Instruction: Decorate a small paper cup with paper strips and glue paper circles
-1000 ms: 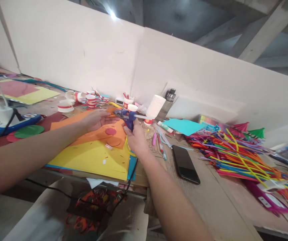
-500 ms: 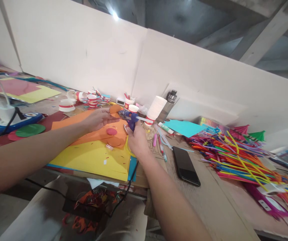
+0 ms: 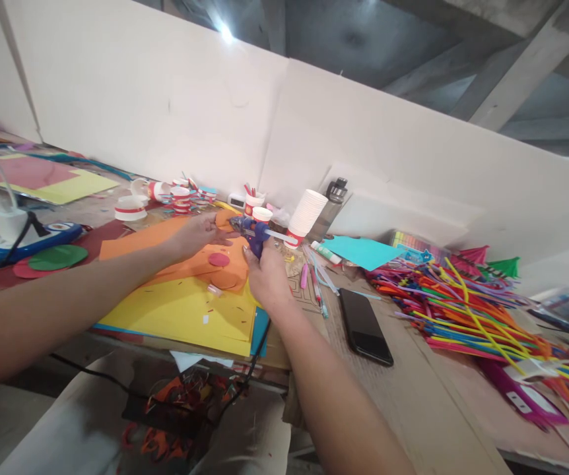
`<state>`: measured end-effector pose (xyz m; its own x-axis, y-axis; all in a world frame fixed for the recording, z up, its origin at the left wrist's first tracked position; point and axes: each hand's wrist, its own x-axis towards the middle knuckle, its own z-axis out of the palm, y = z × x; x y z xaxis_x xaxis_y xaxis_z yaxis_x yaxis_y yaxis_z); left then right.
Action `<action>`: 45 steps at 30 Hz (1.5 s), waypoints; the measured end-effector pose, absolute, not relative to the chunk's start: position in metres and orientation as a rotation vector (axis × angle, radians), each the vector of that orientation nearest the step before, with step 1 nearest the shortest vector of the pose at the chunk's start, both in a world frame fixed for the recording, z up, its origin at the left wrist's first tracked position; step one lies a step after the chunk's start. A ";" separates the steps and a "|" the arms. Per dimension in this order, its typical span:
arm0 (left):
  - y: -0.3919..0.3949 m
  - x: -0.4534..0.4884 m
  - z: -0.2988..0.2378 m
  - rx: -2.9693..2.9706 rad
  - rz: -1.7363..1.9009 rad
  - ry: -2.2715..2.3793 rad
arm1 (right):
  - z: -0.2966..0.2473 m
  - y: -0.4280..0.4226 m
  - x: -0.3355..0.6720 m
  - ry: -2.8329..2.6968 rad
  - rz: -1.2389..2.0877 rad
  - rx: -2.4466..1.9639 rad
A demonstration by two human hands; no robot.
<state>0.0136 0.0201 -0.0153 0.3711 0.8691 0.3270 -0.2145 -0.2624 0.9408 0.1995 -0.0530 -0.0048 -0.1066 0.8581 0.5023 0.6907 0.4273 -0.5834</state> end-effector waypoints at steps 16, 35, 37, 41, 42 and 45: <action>0.022 0.012 -0.021 1.454 1.150 0.619 | -0.009 -0.053 0.198 -1.891 0.214 -1.306; 0.022 0.010 -0.023 1.510 1.107 0.586 | -0.004 -0.055 0.198 -1.859 0.220 -1.298; 0.021 0.010 -0.022 1.527 1.106 0.584 | -0.002 -0.055 0.199 -1.836 0.203 -1.299; 0.019 0.010 -0.020 1.518 1.126 0.612 | -0.001 -0.055 0.199 -1.805 0.191 -1.284; 0.019 0.010 -0.020 1.518 1.127 0.614 | -0.002 -0.055 0.199 -1.802 0.193 -1.260; 0.019 0.010 -0.021 1.533 1.111 0.597 | -0.004 -0.053 0.198 -1.791 0.191 -1.191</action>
